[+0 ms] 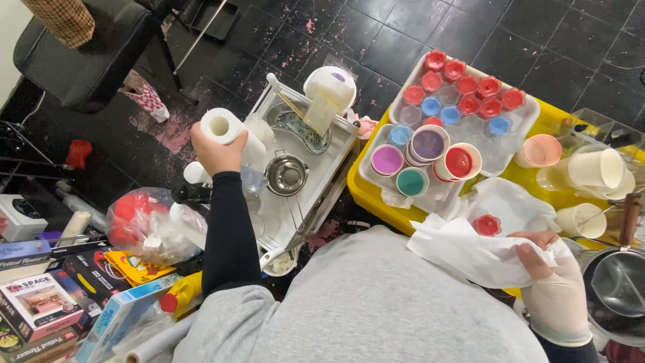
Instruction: Cleaning and sorting heart-shaped scented wax melts into categories.
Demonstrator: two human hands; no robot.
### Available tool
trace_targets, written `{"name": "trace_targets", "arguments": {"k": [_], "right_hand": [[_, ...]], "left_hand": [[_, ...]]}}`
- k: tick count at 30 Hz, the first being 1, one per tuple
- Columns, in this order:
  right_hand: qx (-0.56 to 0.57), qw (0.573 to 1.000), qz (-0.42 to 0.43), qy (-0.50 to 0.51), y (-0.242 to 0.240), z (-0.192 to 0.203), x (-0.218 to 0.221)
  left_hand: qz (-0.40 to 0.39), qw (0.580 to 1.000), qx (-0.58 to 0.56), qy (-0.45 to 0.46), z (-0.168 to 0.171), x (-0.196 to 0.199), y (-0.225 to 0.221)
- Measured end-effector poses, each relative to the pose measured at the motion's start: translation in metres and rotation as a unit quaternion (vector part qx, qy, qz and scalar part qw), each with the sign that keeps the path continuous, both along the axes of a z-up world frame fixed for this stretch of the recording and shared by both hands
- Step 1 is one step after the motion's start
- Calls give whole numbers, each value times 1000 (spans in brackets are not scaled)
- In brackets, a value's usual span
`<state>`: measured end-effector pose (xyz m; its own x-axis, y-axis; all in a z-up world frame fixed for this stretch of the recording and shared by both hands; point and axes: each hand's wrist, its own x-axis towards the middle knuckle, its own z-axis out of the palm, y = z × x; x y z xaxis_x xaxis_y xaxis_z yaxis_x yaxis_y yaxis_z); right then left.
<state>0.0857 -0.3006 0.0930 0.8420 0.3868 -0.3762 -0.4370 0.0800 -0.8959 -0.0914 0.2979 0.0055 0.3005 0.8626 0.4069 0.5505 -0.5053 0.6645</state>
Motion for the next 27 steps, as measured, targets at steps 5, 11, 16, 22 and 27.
{"name": "trace_targets", "arguments": {"k": [5,11,16,22,27], "right_hand": [[-17,1000,-12,10,16,9,-6],[-25,1000,-10,2,22,1,-5],[-17,1000,-9,-3,23,3,-4],[-40,999,-19,3,27,12,-8],[-9,999,-23,23,17,7,-9]], "left_hand": [[52,995,-64,48,-24,10,10],[82,986,-90,112,-59,-3,22],[137,947,-139,256,-78,-11,27],[160,920,-180,308,-61,-6,29],[161,940,-118,276,-57,18,1]]}}
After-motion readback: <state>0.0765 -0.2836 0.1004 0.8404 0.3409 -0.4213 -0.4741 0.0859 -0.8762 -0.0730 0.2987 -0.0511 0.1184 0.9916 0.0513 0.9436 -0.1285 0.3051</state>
